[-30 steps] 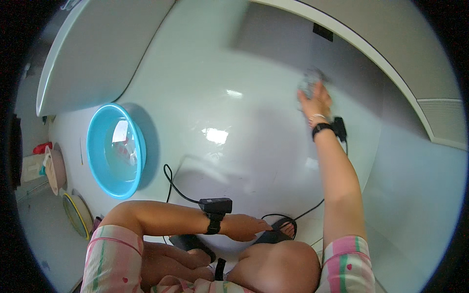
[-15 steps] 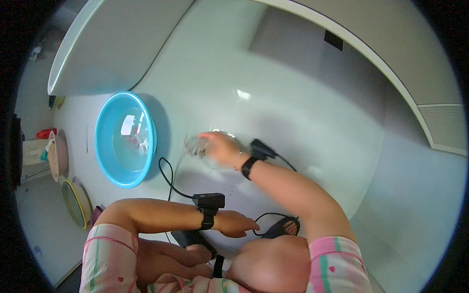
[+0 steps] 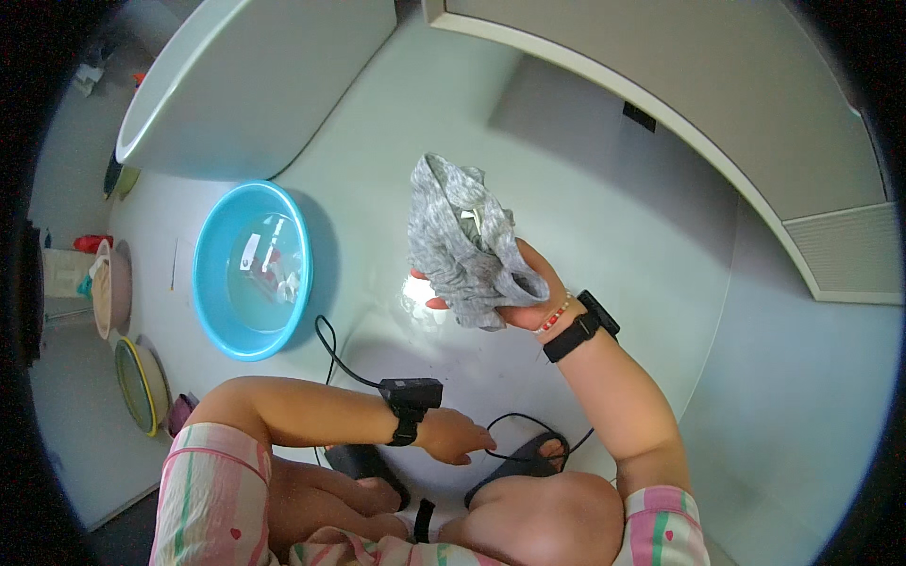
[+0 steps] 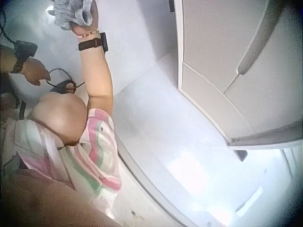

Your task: The recorder is cleaning the bathroom floor using a rag and a bowl of water, wiping away spills and dirt.

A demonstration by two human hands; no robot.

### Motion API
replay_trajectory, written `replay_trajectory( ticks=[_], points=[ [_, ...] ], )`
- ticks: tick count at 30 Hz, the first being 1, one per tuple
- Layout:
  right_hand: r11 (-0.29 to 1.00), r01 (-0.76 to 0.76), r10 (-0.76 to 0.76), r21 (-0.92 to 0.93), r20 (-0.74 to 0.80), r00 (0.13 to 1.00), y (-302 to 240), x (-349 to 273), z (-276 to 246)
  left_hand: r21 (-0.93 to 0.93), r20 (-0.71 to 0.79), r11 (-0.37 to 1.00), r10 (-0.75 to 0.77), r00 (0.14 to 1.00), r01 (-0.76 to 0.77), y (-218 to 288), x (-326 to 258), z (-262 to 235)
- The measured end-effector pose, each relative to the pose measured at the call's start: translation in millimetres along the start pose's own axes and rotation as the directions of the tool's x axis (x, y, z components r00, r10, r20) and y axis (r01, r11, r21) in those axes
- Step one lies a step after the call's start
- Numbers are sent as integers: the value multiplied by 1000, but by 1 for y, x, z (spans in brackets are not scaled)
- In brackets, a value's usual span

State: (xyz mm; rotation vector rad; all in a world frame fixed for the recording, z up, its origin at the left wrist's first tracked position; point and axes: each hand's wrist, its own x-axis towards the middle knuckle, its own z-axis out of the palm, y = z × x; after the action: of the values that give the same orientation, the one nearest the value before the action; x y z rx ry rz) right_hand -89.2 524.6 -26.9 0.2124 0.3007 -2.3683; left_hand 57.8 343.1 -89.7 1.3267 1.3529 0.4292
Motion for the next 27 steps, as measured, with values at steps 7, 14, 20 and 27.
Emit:
replay_trajectory(
  ticks=[7, 14, 20, 27],
  points=[
    [742, 153, -64, -652, 158, 985, -1, 6, 72, -71, -326, 993, -111, 939, 93, 17, -63, -32],
    [381, 273, -264, -883, 179, 948, 5, 15, 127, -562, -825, 478, -381, 417, -675, 56, -208, -123],
    [625, 306, -290, -719, 150, 945, 3, 22, 156, -296, -927, 627, -369, 60, -721, 73, -248, -140],
    [221, 252, -247, -942, 196, 949, 22, 52, 166, -276, -957, 935, -288, -24, -224, 98, -273, -175]
  ],
)
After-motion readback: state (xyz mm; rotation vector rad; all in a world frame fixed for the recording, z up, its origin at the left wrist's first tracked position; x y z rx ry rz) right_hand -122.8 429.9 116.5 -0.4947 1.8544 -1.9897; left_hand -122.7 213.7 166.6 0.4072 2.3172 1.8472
